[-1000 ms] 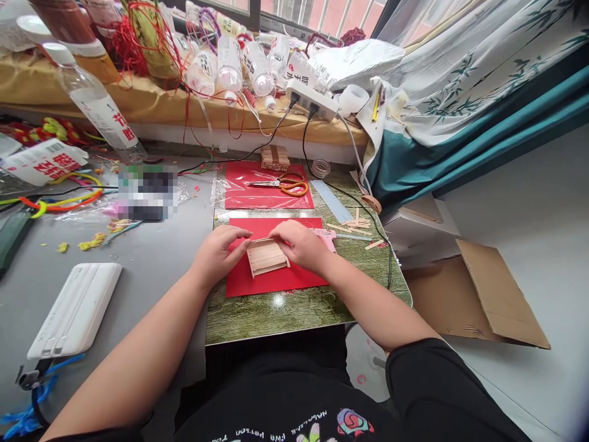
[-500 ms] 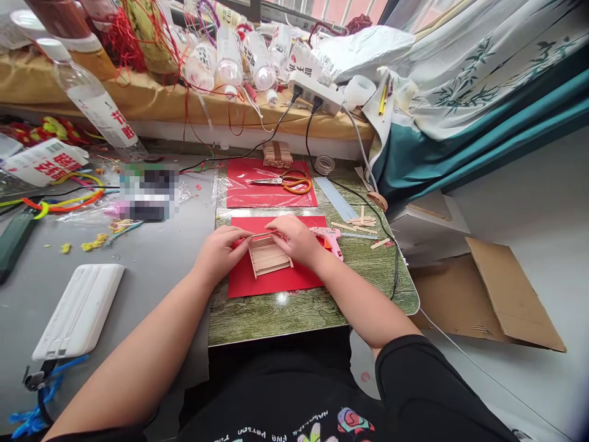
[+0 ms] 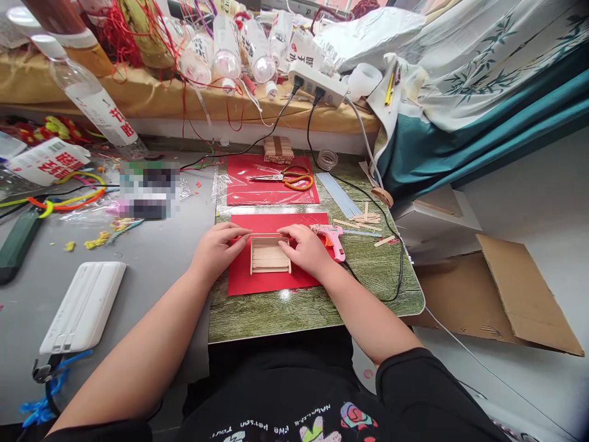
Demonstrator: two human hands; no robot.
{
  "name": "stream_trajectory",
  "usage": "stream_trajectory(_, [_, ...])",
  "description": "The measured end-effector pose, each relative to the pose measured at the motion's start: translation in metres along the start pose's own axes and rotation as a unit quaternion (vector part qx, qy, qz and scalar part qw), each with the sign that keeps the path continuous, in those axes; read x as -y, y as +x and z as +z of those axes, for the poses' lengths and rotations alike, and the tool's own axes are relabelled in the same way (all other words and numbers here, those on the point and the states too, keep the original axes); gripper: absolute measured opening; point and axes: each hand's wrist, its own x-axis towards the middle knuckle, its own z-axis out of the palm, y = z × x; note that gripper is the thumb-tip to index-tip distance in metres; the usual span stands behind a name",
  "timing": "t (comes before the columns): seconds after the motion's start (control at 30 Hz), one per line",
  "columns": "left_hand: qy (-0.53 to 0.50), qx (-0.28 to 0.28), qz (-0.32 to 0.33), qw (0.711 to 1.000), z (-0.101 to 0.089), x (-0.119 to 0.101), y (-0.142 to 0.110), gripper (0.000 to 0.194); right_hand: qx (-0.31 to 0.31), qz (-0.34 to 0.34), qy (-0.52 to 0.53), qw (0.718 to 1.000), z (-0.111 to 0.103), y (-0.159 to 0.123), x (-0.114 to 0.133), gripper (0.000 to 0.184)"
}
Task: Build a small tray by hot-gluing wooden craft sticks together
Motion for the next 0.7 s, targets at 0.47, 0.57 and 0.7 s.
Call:
stream_trajectory(0.47, [-0.016, -0.040, -0.040, 0.998, -0.004, -0.005, -0.005, 0.022, 0.002, 0.170, -0.001, 0.985, 0.007, -0.046, 0.028, 0.036])
stream_trajectory(0.57, [-0.017, -0.028, -0.046, 0.998, -0.005, -0.005, -0.004, 0.024, -0.004, 0.168, 0.006, 0.986, 0.006, -0.046, 0.028, 0.025])
stream_trajectory(0.7, [-0.008, -0.012, -0.040, 0.999, -0.006, -0.006, -0.004, 0.024, -0.008, 0.163, 0.028, 0.986, 0.004, -0.044, 0.026, 0.015])
